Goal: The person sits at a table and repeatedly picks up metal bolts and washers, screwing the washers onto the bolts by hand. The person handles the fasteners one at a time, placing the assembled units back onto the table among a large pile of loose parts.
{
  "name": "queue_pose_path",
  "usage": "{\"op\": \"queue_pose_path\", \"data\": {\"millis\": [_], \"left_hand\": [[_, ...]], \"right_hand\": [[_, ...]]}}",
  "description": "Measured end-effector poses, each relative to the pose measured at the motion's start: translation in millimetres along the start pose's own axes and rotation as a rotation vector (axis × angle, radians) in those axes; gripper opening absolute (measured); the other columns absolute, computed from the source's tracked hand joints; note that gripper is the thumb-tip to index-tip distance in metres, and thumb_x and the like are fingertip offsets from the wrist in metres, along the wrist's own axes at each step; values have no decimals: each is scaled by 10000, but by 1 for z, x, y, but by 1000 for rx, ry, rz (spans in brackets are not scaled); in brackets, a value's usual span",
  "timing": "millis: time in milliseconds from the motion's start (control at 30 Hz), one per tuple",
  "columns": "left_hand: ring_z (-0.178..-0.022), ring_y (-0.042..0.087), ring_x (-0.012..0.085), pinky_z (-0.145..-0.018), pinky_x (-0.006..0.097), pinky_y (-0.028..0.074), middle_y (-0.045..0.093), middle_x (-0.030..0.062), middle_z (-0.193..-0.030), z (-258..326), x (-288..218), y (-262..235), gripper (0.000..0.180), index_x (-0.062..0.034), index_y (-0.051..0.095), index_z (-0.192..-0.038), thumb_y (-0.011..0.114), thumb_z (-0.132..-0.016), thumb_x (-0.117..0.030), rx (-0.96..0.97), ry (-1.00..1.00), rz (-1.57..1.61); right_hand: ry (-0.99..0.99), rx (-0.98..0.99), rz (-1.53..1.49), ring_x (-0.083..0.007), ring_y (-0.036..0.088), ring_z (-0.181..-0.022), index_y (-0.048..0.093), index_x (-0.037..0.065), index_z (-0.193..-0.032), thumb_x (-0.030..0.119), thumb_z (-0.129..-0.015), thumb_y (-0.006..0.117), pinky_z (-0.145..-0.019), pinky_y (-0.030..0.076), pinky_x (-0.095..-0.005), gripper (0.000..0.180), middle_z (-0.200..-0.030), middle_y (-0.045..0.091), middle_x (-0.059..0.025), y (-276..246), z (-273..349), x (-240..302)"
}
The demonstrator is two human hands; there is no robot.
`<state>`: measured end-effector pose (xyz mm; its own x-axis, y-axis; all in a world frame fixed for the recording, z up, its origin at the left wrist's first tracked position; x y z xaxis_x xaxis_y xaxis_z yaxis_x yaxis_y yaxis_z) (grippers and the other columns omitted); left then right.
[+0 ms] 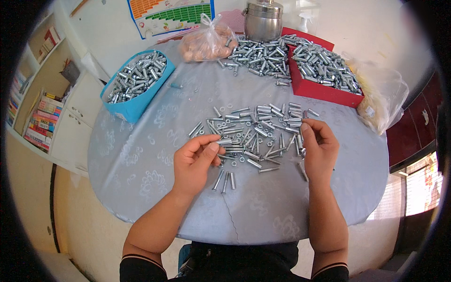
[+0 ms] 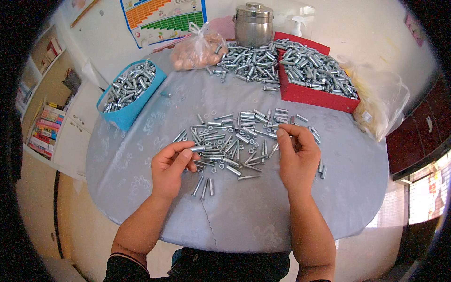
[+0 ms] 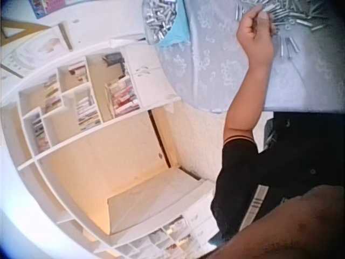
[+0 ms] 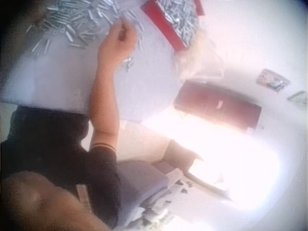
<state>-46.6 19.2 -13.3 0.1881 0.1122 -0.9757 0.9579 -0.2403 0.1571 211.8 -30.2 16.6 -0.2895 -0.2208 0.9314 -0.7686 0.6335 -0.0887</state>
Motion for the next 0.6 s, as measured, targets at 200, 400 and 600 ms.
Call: {"op": "queue_pose_path", "data": {"millis": [200, 400, 600], "left_hand": [[-694, 609, 120, -645, 261, 514, 694, 116, -884, 4, 1, 5, 208, 18, 641, -1110, 577, -930, -64, 76, -11, -4], [-714, 625, 136, -659, 269, 528, 699, 127, -908, 8, 0, 9, 226, 26, 632, -1131, 577, -929, -60, 194, 2, 19], [-714, 630, 144, -662, 272, 529, 701, 133, -920, 10, 4, 12, 229, 25, 634, -1134, 577, -926, -52, 194, 3, 5]], "right_hand": [[26, -15, 7, -23, 431, -643, 683, 0, -955, 60, -875, 664, -577, 354, -189, 102, -758, 571, 51, -20, 2, 24], [17, 73, 240, -69, 479, -635, 695, 8, -914, 51, -837, 682, -585, 396, -227, 90, -763, 598, -1, -53, 17, 20], [44, 382, 590, -279, 632, -748, 724, 52, -909, 51, -775, 686, -681, 501, -359, 140, -806, 641, -122, -87, 40, 3]]}}
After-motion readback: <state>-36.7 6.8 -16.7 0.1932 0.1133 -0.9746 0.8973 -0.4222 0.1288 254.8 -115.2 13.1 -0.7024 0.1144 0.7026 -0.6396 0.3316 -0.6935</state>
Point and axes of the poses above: each hand's wrist, its own z-axis away from the middle knuckle, its own y-axis out of the palm, x = y × z, the point moved 2 cm from there along -z, towards the middle knuckle
